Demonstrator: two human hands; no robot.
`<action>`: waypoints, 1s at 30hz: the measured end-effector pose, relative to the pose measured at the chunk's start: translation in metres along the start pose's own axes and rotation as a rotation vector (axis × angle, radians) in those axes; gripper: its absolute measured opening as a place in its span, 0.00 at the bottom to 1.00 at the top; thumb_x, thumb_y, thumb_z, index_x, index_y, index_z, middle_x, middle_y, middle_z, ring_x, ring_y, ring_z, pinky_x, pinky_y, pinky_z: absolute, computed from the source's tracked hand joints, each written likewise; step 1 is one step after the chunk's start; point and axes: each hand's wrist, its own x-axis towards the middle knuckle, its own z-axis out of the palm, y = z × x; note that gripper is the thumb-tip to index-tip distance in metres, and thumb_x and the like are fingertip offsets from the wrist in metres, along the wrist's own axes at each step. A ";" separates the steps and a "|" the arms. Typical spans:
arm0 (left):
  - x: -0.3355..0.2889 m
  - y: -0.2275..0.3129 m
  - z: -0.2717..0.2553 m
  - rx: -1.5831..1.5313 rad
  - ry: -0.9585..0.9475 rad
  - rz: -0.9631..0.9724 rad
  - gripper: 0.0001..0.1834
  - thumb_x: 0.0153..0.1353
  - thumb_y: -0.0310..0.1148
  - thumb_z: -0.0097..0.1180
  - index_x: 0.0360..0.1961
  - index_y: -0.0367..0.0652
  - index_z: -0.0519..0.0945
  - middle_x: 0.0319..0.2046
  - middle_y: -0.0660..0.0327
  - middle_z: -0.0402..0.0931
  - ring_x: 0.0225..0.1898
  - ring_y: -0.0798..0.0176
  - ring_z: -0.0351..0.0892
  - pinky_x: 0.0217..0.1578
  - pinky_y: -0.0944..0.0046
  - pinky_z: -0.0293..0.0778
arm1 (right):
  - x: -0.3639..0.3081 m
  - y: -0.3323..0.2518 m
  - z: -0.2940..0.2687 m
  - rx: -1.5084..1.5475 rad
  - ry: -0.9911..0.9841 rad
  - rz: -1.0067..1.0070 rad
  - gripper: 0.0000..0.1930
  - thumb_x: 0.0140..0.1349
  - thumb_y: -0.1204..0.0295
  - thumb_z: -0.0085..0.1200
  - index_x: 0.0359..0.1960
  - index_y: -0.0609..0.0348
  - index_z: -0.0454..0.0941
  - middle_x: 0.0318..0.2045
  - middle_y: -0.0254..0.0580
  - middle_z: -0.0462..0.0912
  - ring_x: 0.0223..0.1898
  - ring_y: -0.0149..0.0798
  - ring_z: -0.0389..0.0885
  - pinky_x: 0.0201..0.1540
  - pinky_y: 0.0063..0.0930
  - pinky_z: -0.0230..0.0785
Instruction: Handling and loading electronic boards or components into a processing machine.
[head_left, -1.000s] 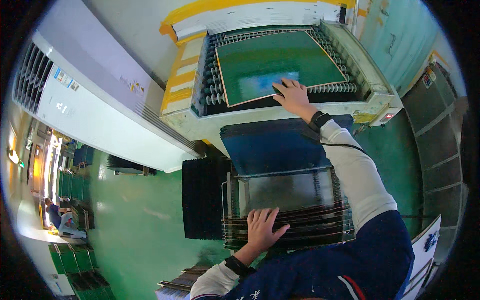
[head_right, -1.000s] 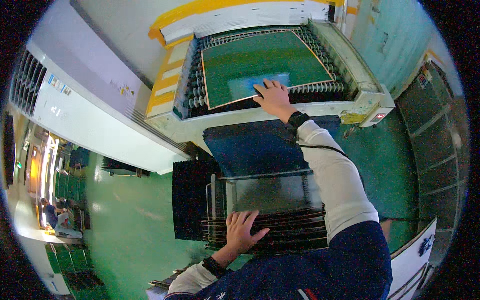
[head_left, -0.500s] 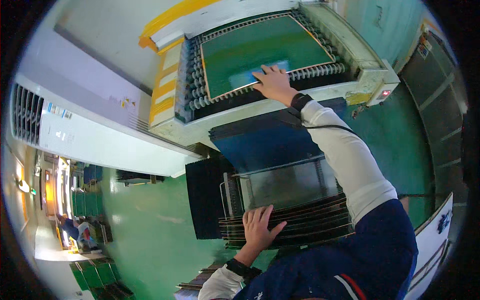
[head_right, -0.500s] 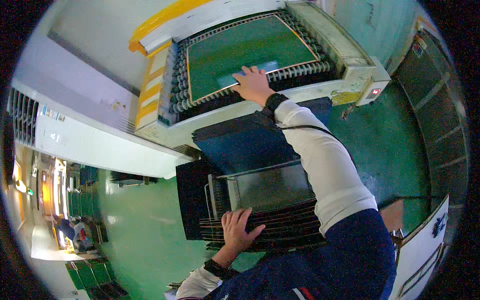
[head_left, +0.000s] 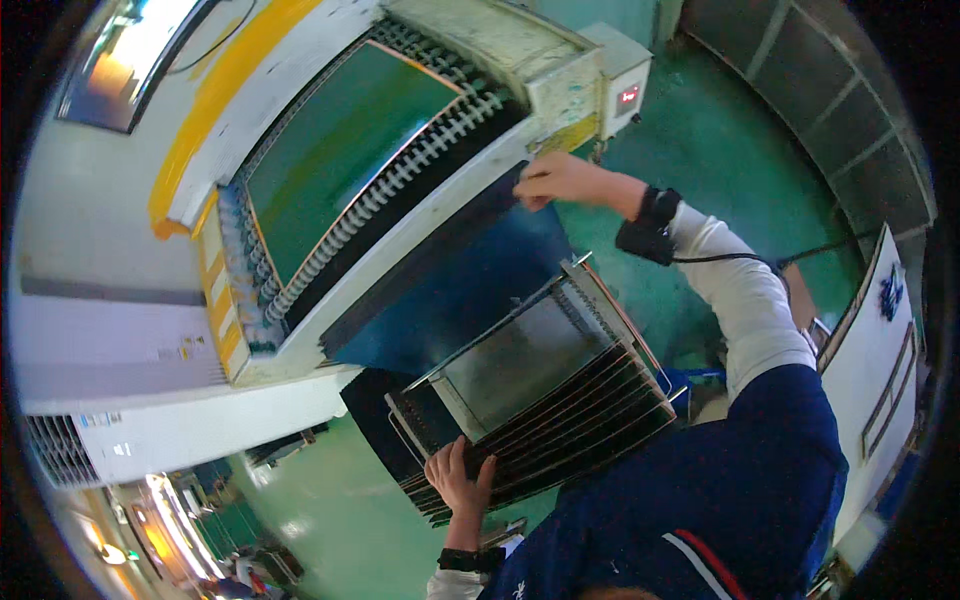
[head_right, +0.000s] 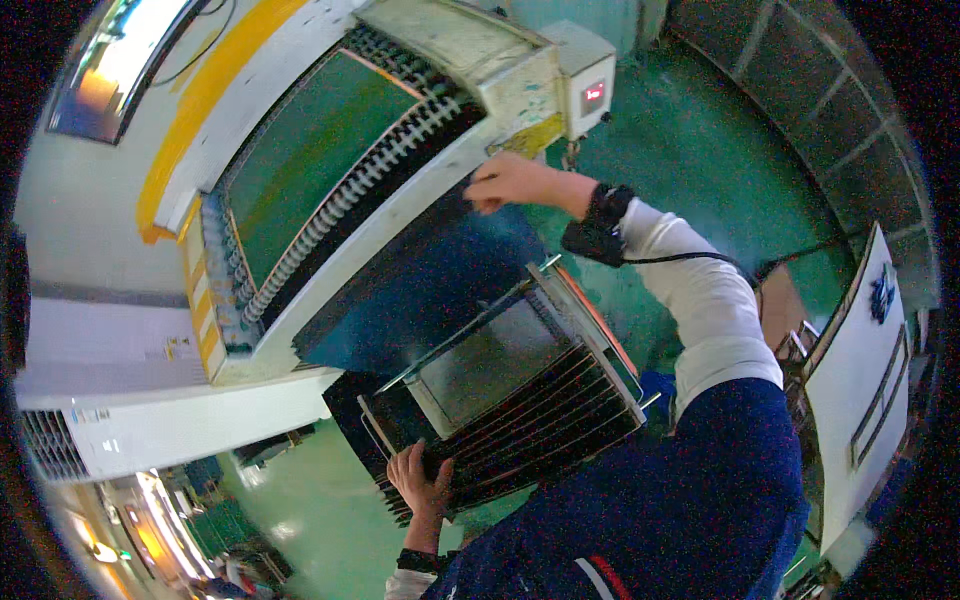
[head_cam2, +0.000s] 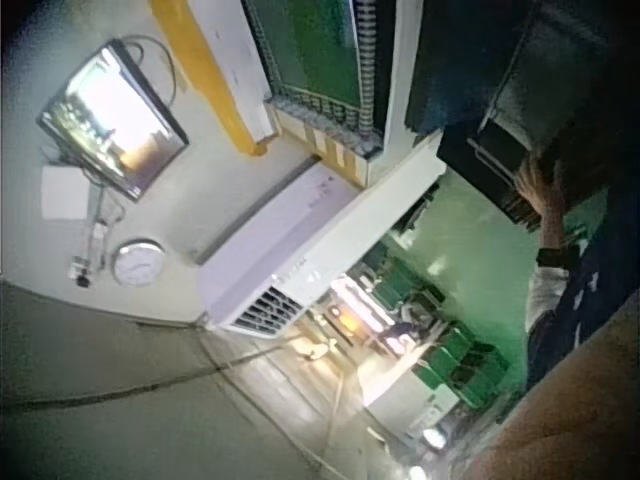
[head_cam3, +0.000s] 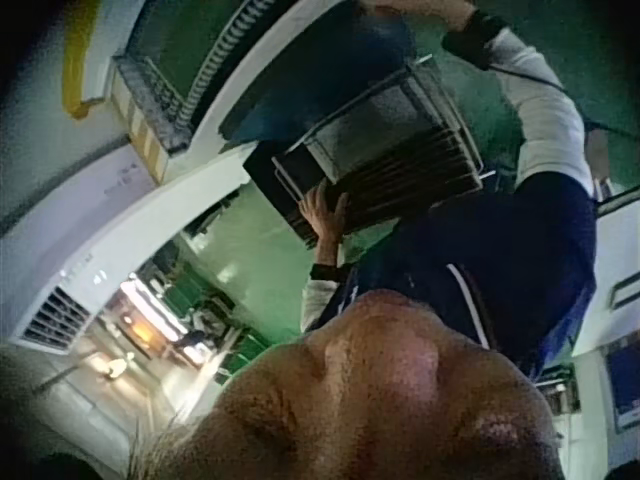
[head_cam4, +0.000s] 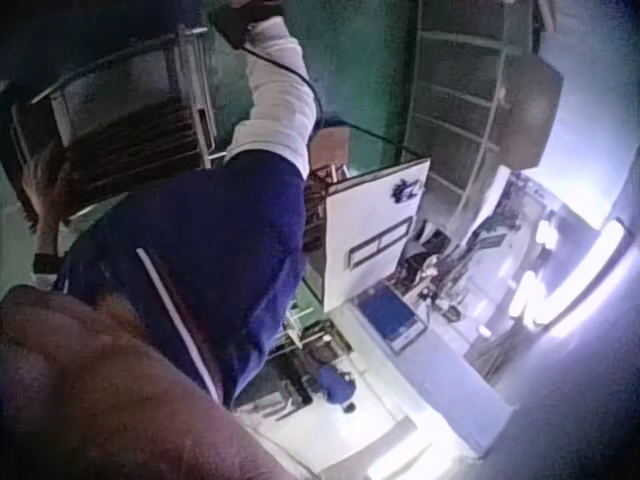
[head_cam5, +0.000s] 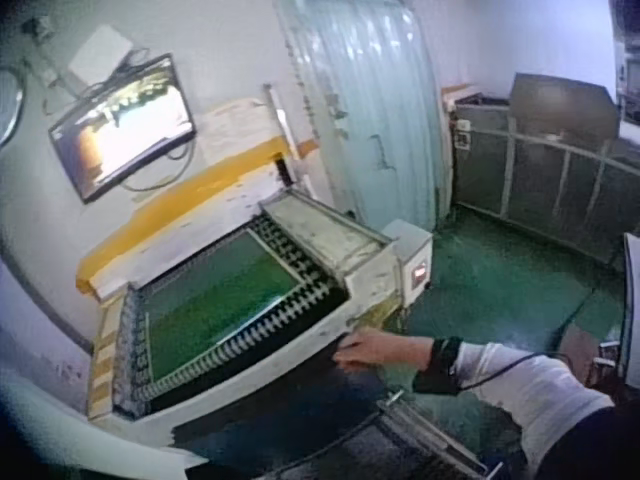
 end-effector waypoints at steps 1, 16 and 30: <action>-0.001 0.001 0.002 0.032 -0.008 -0.002 0.30 0.47 0.48 0.65 0.50 0.45 0.76 0.44 0.57 0.74 0.49 0.49 0.69 0.57 0.46 0.56 | -0.013 0.024 -0.027 0.029 0.106 0.126 0.15 0.62 0.65 0.53 0.21 0.62 0.77 0.21 0.35 0.79 0.21 0.28 0.73 0.25 0.26 0.64; 0.016 0.034 0.032 0.171 -0.006 -0.165 0.24 0.60 0.52 0.50 0.48 0.45 0.78 0.46 0.57 0.76 0.51 0.51 0.70 0.60 0.47 0.51 | -0.033 0.248 -0.190 0.087 1.183 0.341 0.18 0.52 0.64 0.63 0.39 0.65 0.80 0.32 0.40 0.83 0.31 0.32 0.78 0.35 0.26 0.70; 0.014 0.038 0.036 0.183 -0.074 -0.226 0.23 0.61 0.51 0.48 0.47 0.46 0.77 0.46 0.57 0.76 0.49 0.50 0.69 0.60 0.47 0.52 | -0.018 0.258 -0.187 0.122 1.304 0.265 0.21 0.48 0.61 0.65 0.39 0.63 0.81 0.34 0.44 0.84 0.36 0.38 0.82 0.40 0.30 0.72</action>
